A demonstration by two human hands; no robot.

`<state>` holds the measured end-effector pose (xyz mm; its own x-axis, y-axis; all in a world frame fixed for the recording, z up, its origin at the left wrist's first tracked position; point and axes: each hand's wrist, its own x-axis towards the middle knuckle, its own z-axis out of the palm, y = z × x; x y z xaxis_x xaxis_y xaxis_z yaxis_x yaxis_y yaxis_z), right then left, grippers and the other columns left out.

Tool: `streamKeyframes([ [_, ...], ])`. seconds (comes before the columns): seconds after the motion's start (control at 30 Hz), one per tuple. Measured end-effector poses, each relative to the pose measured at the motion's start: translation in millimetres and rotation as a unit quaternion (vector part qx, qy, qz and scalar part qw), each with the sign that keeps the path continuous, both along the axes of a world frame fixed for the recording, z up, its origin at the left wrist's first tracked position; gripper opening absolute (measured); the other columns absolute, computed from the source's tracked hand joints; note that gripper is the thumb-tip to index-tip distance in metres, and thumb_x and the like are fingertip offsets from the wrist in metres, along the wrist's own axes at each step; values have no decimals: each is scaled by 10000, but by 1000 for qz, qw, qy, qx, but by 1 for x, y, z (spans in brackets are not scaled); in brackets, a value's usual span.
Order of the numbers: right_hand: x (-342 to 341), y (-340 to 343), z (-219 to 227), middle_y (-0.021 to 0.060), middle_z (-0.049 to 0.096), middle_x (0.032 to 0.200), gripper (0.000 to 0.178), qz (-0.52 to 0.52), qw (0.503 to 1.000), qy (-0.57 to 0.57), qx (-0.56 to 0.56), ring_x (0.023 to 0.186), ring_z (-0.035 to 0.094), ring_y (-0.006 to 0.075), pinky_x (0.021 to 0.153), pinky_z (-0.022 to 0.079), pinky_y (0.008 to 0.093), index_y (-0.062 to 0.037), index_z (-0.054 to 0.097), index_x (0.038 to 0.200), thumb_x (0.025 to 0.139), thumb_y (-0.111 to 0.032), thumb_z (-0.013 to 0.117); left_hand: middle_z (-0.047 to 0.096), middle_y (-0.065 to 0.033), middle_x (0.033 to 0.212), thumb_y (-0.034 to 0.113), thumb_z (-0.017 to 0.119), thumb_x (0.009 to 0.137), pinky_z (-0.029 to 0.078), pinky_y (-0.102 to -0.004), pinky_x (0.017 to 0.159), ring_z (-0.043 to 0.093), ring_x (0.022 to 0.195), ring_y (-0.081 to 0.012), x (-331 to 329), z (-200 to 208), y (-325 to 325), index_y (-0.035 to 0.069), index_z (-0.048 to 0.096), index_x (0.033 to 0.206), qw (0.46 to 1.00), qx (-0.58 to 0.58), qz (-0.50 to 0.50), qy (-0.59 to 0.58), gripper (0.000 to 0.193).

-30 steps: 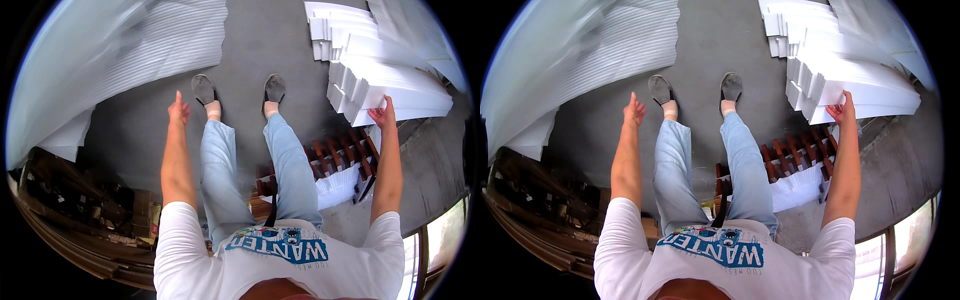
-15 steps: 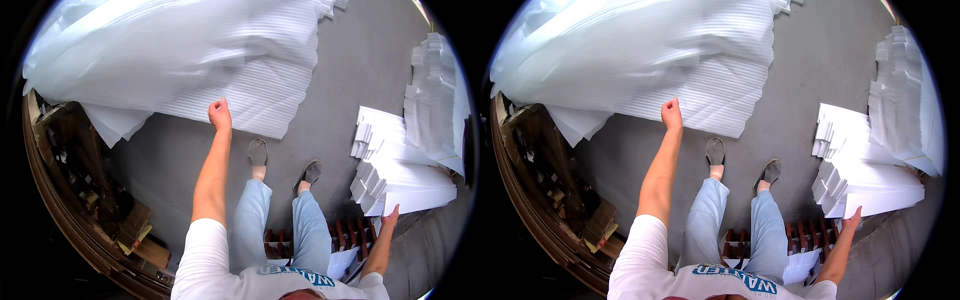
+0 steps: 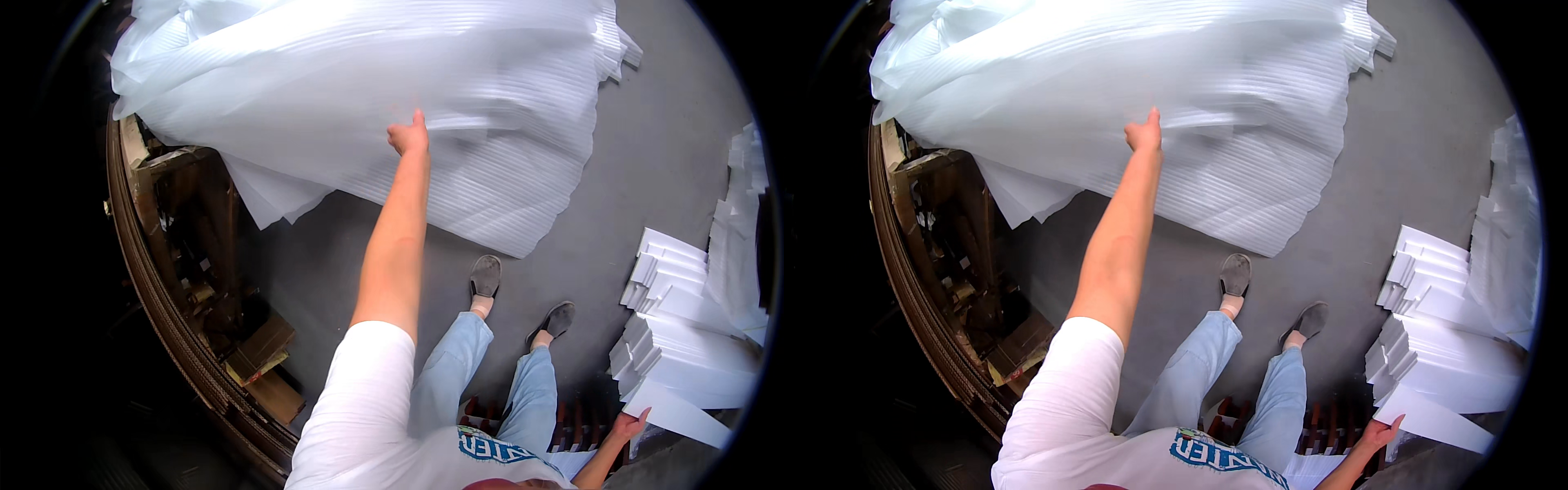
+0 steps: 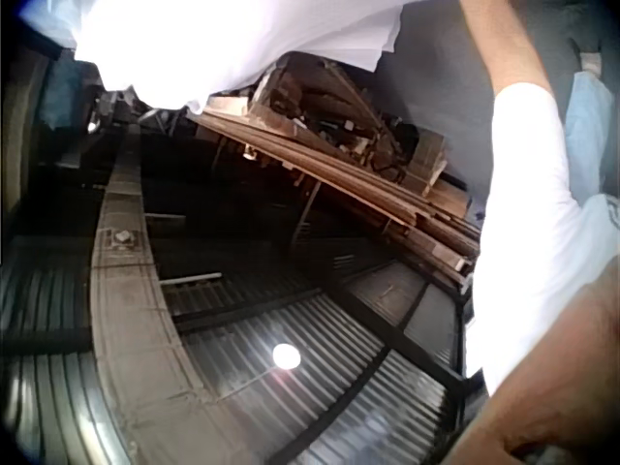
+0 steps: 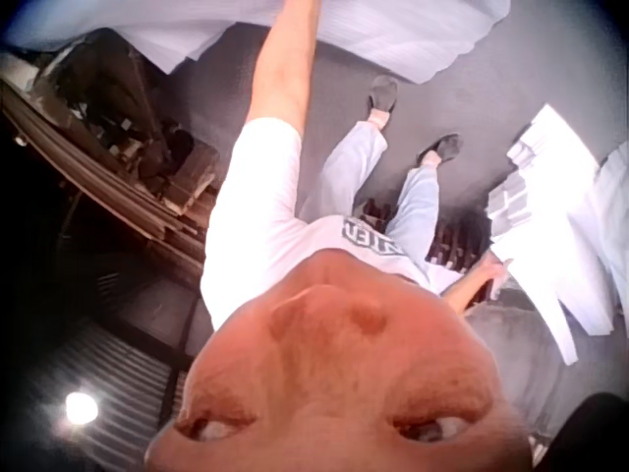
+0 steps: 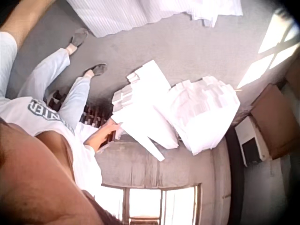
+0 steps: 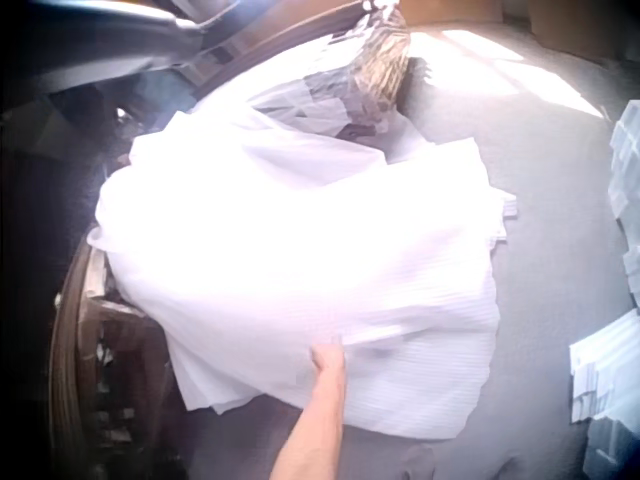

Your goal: The person assembles a cardboard box using a tape dispenser to seal the seams. They then line the box with white protective foam sheets and place a wooden chair frame inside. The person adds additional cardboard pieces and foam padding to secure the chair within the box.

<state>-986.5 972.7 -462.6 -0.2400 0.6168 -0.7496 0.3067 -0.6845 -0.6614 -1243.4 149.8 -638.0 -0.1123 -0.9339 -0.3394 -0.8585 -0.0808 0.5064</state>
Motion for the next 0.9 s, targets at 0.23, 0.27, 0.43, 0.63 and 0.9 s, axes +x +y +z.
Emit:
streamKeyframes([
  [0.23, -61, -76, -1, 105, 533, 1363, 405, 136, 966, 166, -146, 1241, 501, 244, 1088, 376, 403, -24, 507, 1321, 959, -191, 574, 311, -263, 1486, 469, 828, 699, 324, -576, 1065, 424, 1309, -377, 208, -80, 125, -73, 125, 1438, 898, 315, 302, -60, 1156],
  [0.27, -77, -99, -5, 100, 530, 1368, 399, 148, 957, 186, -168, 1242, 499, 240, 1088, 376, 402, -25, 509, 1319, 957, -182, 573, 294, -260, 1497, 471, 834, 691, 294, -580, 1083, 417, 1320, -364, 251, -101, 127, -66, 116, 1444, 910, 290, 292, -50, 1171],
  [0.43, -100, -174, 44, 112, 507, 1386, 407, 143, 947, 247, -150, 1259, 474, 250, 1109, 350, 435, -11, 508, 1311, 937, -147, 595, 621, -123, 1080, 259, 789, 789, 457, -431, 856, 603, 967, -233, 225, -142, 163, -21, 526, 1128, 896, 283, 290, 184, 512],
  [0.63, -150, -240, 118, 124, 528, 1346, 418, 168, 903, 353, -176, 1228, 488, 270, 1094, 360, 437, 0, 515, 1290, 903, -110, 627, 637, -64, 863, 83, 671, 862, 498, -349, 651, 600, 758, -170, 196, -67, 142, -2, 615, 937, 890, 259, 264, 268, 126],
  [0.9, -202, -319, 239, 116, 591, 1263, 340, 232, 889, 390, -63, 1135, 561, 238, 1050, 426, 408, 9, 559, 1233, 936, -151, 601, 575, -146, 908, -23, 558, 797, 593, -483, 570, 642, 728, -303, 168, 167, 106, -26, 511, 1033, 895, 253, 237, 282, 241],
])
